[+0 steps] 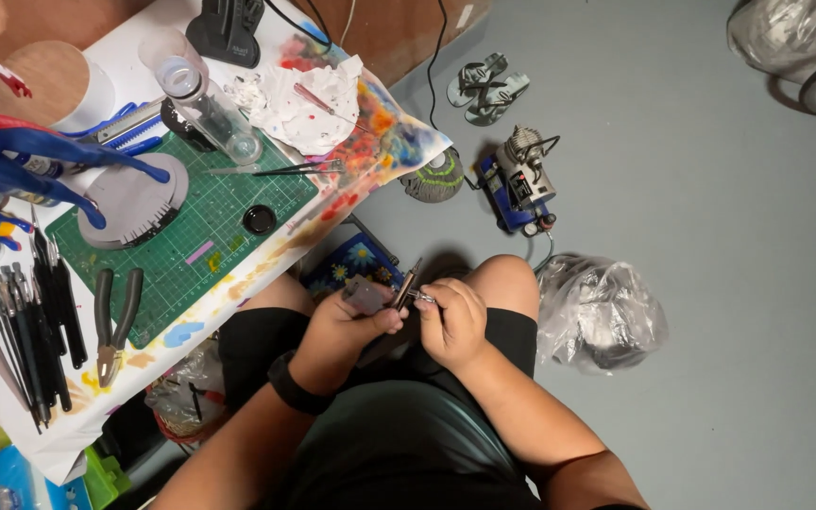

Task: Disassembling, cleaning, and reassembling a handheld airbrush tool at a workbench.

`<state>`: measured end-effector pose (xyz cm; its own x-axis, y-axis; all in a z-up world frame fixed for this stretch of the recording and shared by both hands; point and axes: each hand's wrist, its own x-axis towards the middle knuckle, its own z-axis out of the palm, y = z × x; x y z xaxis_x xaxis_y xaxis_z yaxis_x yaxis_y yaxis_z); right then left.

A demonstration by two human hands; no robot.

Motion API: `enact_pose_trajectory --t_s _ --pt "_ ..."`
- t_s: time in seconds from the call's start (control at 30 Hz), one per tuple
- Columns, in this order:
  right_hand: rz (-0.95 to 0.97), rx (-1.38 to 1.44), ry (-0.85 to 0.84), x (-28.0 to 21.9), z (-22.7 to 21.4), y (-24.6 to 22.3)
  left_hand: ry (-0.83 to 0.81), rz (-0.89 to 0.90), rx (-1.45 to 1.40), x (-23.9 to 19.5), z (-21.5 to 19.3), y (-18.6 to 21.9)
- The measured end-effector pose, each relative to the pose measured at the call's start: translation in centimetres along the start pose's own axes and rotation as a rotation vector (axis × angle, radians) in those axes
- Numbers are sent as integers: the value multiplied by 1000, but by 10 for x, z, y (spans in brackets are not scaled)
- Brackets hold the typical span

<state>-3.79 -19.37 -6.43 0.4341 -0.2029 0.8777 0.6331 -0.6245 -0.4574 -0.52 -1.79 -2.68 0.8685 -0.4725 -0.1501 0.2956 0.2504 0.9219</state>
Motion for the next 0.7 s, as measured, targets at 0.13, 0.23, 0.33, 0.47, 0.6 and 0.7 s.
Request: enact_pose_trajectory --t_s 0.13,0.23,0.33,0.47,0.6,0.7 --pt "48 97 -43 0 -4 -5 47 139 263 -1 7 22" --pt "444 337 -214 -19 -11 -2 -13 188 459 4 0 39" --pt "1389 1665 -361 -33 -18 -10 -160 219 488 6 -13 43" --pt "1014 982 -381 -20 -16 -20 -124 187 427 2 -18 37" --pt "373 376 -284 25 -12 -49 -80 179 353 -6 -8 38" --pt "514 569 -217 5 -8 -45 -108 247 358 -10 -3 48"
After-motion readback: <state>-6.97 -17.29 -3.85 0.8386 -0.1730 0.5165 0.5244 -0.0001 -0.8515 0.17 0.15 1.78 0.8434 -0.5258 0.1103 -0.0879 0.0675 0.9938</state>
